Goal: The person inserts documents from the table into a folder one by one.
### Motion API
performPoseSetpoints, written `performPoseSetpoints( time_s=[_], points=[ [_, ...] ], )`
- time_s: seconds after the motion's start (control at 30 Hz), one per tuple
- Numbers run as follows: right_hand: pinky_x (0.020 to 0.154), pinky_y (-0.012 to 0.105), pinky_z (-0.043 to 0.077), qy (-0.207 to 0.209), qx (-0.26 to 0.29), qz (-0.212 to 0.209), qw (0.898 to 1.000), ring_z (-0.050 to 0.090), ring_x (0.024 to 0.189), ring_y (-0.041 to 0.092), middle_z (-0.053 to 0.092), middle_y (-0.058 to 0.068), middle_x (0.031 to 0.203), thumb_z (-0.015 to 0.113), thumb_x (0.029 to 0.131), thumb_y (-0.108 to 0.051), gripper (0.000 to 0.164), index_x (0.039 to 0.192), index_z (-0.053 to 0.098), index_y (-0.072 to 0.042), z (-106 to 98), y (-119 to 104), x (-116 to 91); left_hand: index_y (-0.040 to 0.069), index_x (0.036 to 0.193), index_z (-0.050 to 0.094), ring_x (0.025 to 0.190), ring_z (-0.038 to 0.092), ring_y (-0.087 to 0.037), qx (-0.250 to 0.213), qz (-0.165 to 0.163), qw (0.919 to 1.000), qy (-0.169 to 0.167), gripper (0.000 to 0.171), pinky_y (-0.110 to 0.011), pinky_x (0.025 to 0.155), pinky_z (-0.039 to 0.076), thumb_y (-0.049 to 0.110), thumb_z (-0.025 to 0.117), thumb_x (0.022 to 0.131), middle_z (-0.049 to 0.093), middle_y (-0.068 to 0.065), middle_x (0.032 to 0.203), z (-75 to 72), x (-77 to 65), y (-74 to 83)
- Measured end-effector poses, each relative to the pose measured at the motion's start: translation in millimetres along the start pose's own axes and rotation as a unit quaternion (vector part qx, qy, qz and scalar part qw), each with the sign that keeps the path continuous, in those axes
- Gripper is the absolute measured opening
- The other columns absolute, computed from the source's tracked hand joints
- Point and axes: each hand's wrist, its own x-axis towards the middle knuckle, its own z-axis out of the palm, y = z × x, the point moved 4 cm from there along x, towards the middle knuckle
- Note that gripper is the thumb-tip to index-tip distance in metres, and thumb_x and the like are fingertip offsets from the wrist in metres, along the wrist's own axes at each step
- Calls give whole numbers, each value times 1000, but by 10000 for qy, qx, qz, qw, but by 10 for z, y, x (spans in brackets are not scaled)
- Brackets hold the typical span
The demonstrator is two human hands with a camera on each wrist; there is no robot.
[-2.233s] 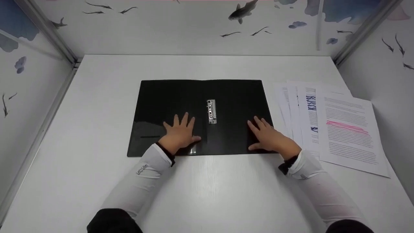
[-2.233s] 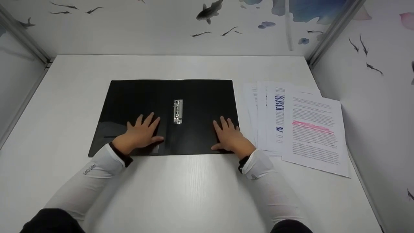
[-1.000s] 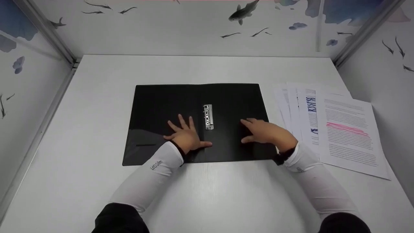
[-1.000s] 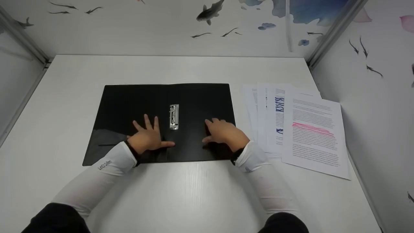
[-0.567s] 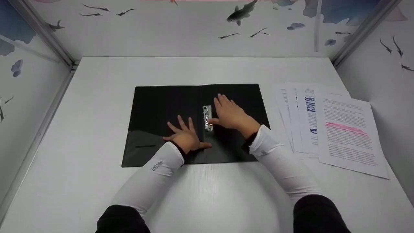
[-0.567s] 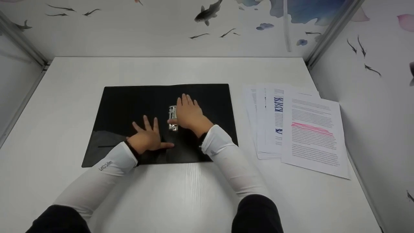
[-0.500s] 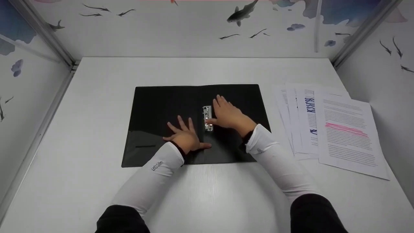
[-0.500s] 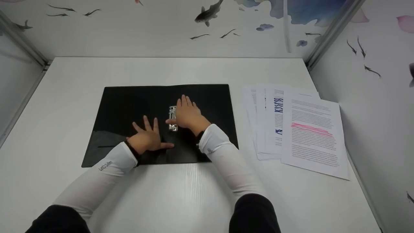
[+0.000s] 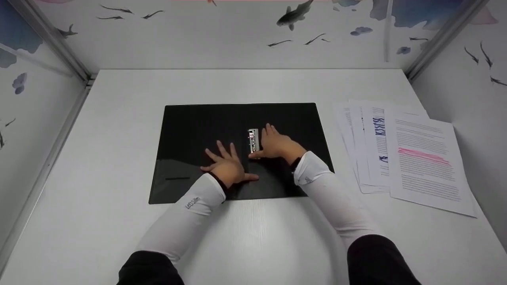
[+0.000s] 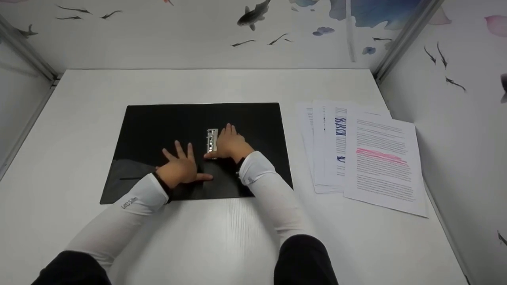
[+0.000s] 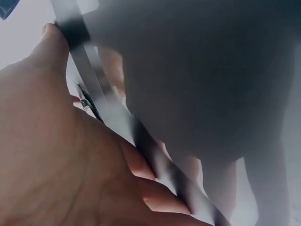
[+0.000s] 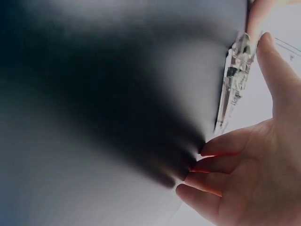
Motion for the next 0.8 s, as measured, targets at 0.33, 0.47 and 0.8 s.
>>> performPoseSetpoints(
  time_s=[0.33, 0.47, 0.8],
  points=[
    [115, 49, 27, 190, -102, -4, 9998, 7, 149, 35, 3, 25, 160, 55, 86, -67, 107, 151, 13, 7, -12, -13, -3, 18, 154, -16, 141, -14, -54, -120, -86, 9999, -59, 127, -71, 103, 28, 82, 56, 71, -28, -20, 156, 0, 22, 12],
    [115, 50, 27, 167, -157, 92, 9997, 7, 149, 34, 3, 24, 160, 57, 86, -66, 107, 152, 14, 7, -22, -18, -6, 17, 154, -16, 141, -14, -56, -82, 4, 10000, -13, 126, -71, 102, 29, 82, 55, 72, -27, -22, 156, 3, 21, 17],
    [114, 50, 29, 243, -196, 117, 9994, 8, 149, 36, 5, 26, 160, 61, 85, -63, 108, 151, 14, 9, 19, -68, 9, 18, 154, -16, 141, -15, -55, -74, 27, 10000, 38, 125, -71, 102, 29, 82, 54, 72, -28, -20, 156, 40, 22, -1]
  ],
)
